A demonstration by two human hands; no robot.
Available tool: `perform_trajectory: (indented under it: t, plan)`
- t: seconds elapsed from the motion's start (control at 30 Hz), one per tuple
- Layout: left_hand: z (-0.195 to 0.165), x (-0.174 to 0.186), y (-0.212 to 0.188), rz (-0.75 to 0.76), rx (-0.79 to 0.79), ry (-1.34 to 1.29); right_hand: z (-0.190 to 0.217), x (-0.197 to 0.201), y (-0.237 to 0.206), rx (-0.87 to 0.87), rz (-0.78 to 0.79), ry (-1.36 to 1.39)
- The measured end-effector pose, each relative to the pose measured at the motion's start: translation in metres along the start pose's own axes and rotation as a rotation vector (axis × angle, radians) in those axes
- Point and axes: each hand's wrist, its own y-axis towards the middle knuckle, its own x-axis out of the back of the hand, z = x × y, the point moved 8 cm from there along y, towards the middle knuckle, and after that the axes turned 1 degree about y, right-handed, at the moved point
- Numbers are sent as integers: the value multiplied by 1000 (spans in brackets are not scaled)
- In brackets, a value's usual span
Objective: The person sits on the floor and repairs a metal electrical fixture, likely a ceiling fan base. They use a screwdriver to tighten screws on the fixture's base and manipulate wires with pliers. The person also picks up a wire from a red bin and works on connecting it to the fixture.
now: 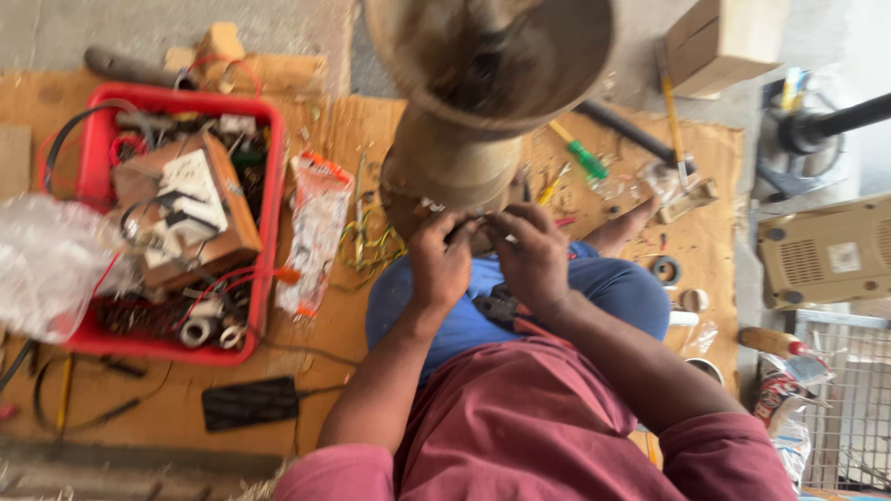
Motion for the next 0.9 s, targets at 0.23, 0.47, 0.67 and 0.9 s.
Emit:
perform_trajectory:
  t: [0.23, 0.47, 0.67, 0.9]
  plan:
    - [18, -4, 0, -27, 36, -19, -45, -24, -5, -597, -14, 410]
    - [28, -6, -1, -108, 72, -106, -73, -65, -40, -1367, 165, 1136]
    - [11, -2, 3, -48, 31, 0, -29, -6, 3, -324, 132, 248]
    - [6, -2, 2, 33, 143, -97, 4, 8, 14, -26, 31, 56]
